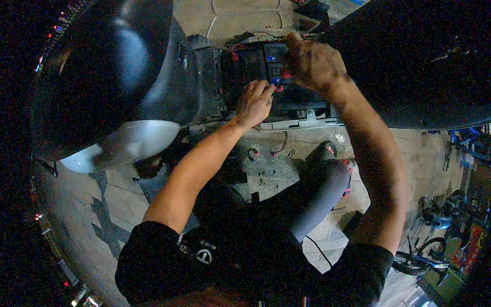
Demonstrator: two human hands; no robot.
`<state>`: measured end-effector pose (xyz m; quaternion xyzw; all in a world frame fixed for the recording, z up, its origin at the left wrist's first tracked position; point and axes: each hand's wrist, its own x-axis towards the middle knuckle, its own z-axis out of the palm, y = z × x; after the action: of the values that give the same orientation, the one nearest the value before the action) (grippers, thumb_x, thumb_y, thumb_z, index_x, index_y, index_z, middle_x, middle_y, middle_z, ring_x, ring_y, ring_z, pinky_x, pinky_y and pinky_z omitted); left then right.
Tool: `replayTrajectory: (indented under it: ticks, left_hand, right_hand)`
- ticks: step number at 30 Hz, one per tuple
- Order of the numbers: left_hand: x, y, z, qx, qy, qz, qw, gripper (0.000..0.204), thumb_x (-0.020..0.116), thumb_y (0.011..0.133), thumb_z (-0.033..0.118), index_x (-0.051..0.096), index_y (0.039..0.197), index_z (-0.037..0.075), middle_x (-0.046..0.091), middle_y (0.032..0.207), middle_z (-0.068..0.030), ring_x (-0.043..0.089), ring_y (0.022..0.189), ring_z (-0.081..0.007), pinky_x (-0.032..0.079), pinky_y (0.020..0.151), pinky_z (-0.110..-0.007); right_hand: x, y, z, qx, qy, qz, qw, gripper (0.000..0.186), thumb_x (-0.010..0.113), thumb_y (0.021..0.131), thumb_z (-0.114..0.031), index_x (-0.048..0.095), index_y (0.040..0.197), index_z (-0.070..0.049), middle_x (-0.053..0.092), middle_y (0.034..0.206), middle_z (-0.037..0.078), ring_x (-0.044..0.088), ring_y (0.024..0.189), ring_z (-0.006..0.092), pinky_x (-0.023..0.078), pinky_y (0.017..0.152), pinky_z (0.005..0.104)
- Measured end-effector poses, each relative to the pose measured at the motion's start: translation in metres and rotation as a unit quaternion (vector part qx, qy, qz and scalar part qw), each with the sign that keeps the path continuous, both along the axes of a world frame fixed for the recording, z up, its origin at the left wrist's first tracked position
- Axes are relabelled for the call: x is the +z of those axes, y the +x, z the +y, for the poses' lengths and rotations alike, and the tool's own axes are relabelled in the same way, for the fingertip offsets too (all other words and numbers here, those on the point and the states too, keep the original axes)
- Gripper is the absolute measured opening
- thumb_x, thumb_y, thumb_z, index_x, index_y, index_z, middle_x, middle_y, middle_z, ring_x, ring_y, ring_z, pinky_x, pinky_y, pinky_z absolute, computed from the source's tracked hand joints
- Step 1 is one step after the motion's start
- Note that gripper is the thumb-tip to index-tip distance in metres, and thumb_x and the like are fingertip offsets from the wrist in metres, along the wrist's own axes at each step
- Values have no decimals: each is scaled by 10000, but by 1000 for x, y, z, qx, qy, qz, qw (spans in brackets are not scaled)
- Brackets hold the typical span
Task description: The person uses a screwdriver to tighten and adjust the terminals on a set of batteries installed under the seat of a scooter. They repeatedly connect and secure red and black wires to the battery terminals throughout the clip.
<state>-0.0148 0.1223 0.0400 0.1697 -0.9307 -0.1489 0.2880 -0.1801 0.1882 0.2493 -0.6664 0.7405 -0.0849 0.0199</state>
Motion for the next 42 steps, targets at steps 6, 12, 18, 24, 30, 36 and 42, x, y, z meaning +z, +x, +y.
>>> replayTrajectory:
  ticks: [6,12,18,24,30,36,42]
  left_hand:
    - [-2,0,0,-16,21,31,999,402,704,751,103,641,1141,28,565,1125,-114,517,1054,-325,463,883,-433]
    - [-4,1,-2,-16,3,22,1000,414,710,747,133,650,1147,44,563,1133,-109,509,1080,-313,411,926,-461]
    - [-5,-4,-1,-9,13,29,999,380,701,766,151,663,1138,78,565,1141,-87,507,1084,-303,402,922,-453]
    - [-6,-10,-2,2,76,21,997,324,705,756,127,700,1079,101,596,1112,-78,528,1062,-312,428,912,-446]
    - [-7,-10,-10,-11,52,13,998,335,699,739,92,698,1074,86,601,1113,-80,529,1064,-316,444,917,-440]
    - [-6,-5,-9,-23,45,-2,999,407,710,724,79,668,1128,62,584,1147,-105,518,1081,-314,443,927,-433]
    - [-1,-3,-6,-37,50,14,998,376,713,697,64,667,1070,47,591,1128,-118,528,1077,-321,438,944,-425]
  right_hand:
    - [2,7,6,-98,67,62,991,289,598,906,-103,488,1158,-15,704,901,125,693,882,280,529,786,397]
    - [-15,-4,14,39,-47,59,996,267,627,903,-159,494,1119,-74,697,790,109,703,747,307,543,593,385]
    - [-7,-5,16,141,-128,66,980,377,638,876,-70,473,1213,-42,702,880,134,702,797,282,548,637,358]
    - [-29,-23,19,15,-67,-36,997,413,637,867,-292,520,1213,-98,703,842,81,676,781,350,554,683,438]
    - [-11,-22,7,123,-86,4,989,199,560,934,-122,497,1104,-40,729,862,90,705,815,261,525,703,358]
    - [-9,-17,15,167,-98,-69,979,208,563,961,-210,488,1072,-52,728,834,80,704,780,292,542,667,369]
    - [-2,-5,13,8,-15,-18,1000,199,575,936,-108,485,1102,-46,725,898,71,704,848,281,543,731,363]
